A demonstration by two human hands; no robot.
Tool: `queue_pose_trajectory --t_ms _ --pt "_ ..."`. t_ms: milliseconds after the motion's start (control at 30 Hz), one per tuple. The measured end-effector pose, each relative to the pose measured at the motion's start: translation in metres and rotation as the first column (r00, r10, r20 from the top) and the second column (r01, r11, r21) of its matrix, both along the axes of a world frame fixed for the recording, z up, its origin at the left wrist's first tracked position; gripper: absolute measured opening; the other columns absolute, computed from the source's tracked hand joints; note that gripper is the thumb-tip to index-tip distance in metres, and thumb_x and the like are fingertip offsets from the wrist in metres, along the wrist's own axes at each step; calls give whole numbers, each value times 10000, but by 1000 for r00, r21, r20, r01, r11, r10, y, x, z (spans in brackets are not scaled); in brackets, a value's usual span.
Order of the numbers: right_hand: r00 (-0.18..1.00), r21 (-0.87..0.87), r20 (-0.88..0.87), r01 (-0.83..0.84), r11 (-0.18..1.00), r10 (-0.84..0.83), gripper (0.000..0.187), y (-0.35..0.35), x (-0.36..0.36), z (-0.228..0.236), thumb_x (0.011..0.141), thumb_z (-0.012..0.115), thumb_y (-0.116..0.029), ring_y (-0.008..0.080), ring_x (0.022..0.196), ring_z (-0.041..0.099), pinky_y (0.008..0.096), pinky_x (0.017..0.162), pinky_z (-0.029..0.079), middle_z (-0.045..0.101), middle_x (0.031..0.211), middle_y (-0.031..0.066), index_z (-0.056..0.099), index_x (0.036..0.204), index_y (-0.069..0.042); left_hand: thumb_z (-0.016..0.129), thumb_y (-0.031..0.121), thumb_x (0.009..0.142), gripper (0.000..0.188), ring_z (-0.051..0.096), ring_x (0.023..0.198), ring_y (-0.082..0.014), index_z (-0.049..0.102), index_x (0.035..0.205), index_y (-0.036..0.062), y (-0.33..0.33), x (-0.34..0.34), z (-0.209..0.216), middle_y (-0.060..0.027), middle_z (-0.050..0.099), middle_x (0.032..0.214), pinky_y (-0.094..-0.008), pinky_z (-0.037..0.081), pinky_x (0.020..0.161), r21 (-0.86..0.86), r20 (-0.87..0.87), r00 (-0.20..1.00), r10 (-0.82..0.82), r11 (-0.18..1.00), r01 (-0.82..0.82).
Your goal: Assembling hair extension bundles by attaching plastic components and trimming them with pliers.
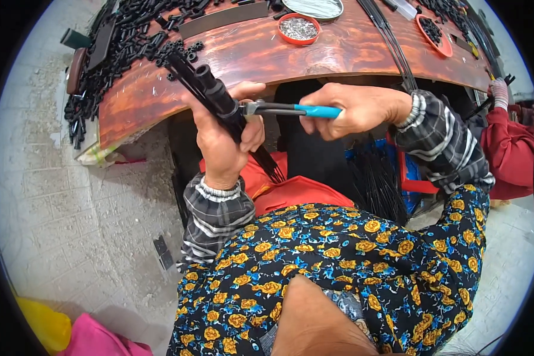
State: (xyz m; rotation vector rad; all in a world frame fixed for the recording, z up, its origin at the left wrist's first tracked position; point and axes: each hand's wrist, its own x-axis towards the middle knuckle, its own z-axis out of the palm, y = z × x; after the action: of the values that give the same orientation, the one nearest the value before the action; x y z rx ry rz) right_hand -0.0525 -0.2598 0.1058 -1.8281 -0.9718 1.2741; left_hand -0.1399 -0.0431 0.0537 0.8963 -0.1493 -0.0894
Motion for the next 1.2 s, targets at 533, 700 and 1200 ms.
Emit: queue_pose_trajectory --t_ms 533,700,1200 --pt "120 273 951 111 956 -285 693 20 -33 -25 674 685 -4 352 858 501 438 745 405 484 1001 162 405 1304 -74 225 858 771 967 286 366 -79 608 1118 40 2 4 9 32 353 455 -237 265 385 122 -160 965 207 974 -189" --pt "186 266 938 157 951 -293 632 22 -31 -35 712 669 6 337 828 510 416 721 413 501 960 162 410 1284 -58 231 833 794 957 283 370 -85 564 1176 22 3 5 5 29 340 461 -241 260 380 132 -145 965 217 971 -199" --pt "384 386 802 251 888 -458 531 38 -44 -54 675 655 38 378 893 533 444 763 444 523 966 178 452 1161 -28 245 819 806 918 308 359 -76 604 1120 34 5 3 5 25 369 454 -235 282 372 102 -175 940 291 955 -277"
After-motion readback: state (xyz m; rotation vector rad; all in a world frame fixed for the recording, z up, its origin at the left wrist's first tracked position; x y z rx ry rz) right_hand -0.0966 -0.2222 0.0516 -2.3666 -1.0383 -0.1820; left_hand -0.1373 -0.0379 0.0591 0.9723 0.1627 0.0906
